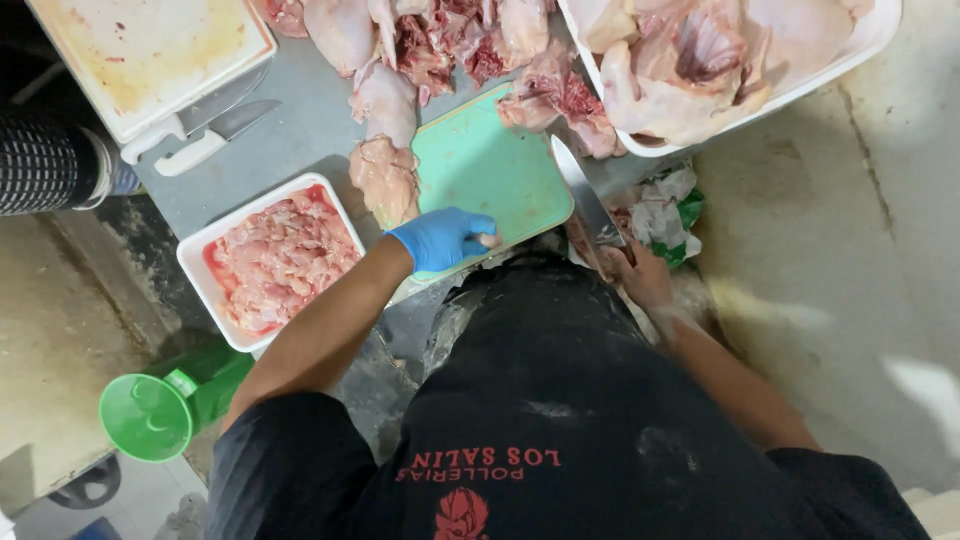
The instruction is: Cutting and deboning raw chicken into smaller pieces on a cutting board in a food processing environment.
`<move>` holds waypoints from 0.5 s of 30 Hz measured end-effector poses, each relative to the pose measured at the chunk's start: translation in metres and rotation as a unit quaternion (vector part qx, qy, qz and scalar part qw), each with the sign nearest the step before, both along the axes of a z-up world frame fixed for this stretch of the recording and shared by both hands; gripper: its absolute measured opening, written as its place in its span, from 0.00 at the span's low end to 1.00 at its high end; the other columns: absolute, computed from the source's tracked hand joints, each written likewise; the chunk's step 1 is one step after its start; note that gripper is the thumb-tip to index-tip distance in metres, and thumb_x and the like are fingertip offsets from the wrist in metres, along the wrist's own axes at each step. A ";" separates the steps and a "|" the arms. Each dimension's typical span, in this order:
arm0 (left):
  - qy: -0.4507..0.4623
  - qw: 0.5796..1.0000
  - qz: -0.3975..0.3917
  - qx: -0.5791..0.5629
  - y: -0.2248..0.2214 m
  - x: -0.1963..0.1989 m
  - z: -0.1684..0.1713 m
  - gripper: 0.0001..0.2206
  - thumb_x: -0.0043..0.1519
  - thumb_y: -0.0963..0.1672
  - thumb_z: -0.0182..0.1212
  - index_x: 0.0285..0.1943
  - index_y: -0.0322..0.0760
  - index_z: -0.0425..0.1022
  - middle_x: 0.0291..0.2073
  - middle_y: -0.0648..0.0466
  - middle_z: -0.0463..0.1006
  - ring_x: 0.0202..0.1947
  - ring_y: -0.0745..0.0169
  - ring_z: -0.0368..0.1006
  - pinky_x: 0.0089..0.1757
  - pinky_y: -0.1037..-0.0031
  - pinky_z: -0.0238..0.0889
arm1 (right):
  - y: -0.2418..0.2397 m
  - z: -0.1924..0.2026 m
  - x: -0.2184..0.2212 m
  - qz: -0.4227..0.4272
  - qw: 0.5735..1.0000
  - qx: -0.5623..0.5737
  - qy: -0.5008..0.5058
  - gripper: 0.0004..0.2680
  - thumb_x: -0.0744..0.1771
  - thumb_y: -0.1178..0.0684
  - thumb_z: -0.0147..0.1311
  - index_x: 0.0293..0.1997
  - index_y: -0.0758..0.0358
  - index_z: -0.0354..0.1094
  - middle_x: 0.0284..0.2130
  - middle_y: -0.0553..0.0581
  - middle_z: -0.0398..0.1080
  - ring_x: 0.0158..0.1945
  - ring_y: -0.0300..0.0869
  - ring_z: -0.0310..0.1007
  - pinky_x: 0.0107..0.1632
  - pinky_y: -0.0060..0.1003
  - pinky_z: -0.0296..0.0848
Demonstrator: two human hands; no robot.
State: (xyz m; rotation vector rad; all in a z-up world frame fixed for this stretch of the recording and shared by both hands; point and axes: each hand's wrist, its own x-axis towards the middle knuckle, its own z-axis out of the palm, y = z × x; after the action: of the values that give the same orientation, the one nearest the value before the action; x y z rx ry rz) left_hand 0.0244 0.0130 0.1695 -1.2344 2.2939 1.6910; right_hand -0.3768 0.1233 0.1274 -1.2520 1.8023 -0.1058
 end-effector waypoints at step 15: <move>-0.343 0.906 0.099 -0.227 -0.082 -0.026 -0.136 0.22 0.55 0.50 0.66 0.60 0.56 0.80 0.54 0.52 0.76 0.55 0.42 0.75 0.49 0.51 0.72 | -0.042 0.008 -0.033 0.086 0.996 -0.013 0.006 0.27 0.73 0.25 0.44 0.49 0.69 0.68 0.39 0.81 0.74 0.48 0.75 0.76 0.46 0.64 0.74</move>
State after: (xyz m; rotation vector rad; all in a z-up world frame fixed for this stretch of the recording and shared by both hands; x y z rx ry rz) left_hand -0.0011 -0.0694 0.0336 -1.8188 2.1768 0.5571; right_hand -0.4101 0.0817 0.1350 -1.4228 1.6994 -0.0243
